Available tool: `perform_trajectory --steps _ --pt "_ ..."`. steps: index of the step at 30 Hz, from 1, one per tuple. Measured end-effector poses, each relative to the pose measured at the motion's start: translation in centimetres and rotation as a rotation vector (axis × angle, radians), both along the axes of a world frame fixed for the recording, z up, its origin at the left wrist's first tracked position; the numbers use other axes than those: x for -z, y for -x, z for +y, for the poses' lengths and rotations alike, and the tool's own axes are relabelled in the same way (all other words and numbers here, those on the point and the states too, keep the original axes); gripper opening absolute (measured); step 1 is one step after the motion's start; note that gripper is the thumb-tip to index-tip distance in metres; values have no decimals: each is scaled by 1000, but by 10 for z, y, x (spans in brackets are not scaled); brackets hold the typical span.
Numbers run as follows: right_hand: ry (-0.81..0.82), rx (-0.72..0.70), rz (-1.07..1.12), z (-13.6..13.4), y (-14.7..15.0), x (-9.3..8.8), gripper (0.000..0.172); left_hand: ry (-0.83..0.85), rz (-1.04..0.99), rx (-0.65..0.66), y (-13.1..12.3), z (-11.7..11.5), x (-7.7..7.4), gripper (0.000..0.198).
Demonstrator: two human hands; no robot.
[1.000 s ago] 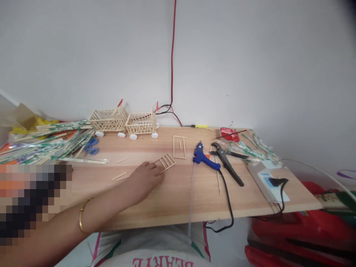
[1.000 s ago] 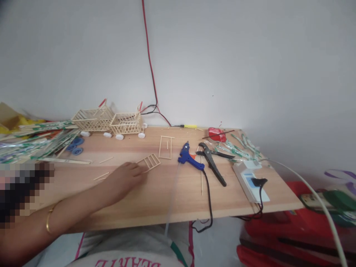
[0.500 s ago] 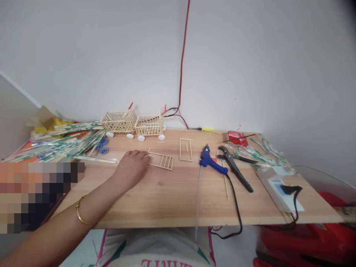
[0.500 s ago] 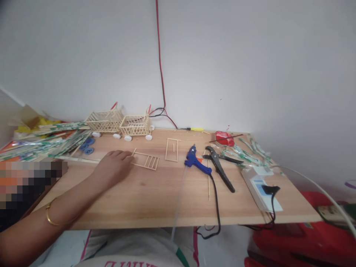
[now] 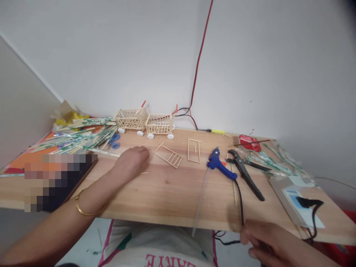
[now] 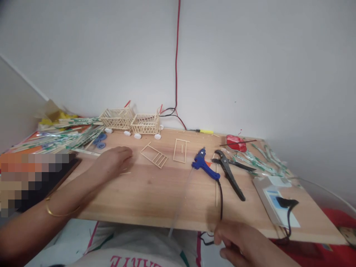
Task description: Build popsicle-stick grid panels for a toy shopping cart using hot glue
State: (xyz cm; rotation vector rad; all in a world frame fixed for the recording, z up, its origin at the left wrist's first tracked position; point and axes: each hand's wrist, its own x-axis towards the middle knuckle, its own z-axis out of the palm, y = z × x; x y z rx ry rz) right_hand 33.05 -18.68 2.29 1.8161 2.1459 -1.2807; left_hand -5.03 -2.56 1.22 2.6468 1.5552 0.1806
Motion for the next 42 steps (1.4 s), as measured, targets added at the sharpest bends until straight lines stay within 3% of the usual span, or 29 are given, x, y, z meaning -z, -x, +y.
perform_trajectory --steps 2,4,6,11,16,22,26,34,42 --pt "-59 -65 18 17 9 -16 25 -39 76 -12 13 -3 -5 30" --pt "-221 -43 -42 38 20 -23 38 -51 99 -27 20 -6 -6 39" --pt "-402 -9 -75 65 35 -22 38 -29 55 -41 18 -6 -4 40" --pt "-514 -68 -81 140 83 -2 20 47 -97 -107 -8 9 -2 28" --pt "-555 -74 -270 188 121 25 21 216 -254 -149 -31 25 6 25" --pt "-545 -48 -332 203 136 39 21 582 -597 -235 -37 24 34 21" --pt "-512 -101 -300 204 140 40 19 738 -813 -270 -38 23 44 15" --pt "-574 -219 -141 198 145 33 21 760 -879 -290 -40 22 43 8" --pt "-606 -476 -122 212 149 27 15 733 -894 -308 -39 22 42 9"
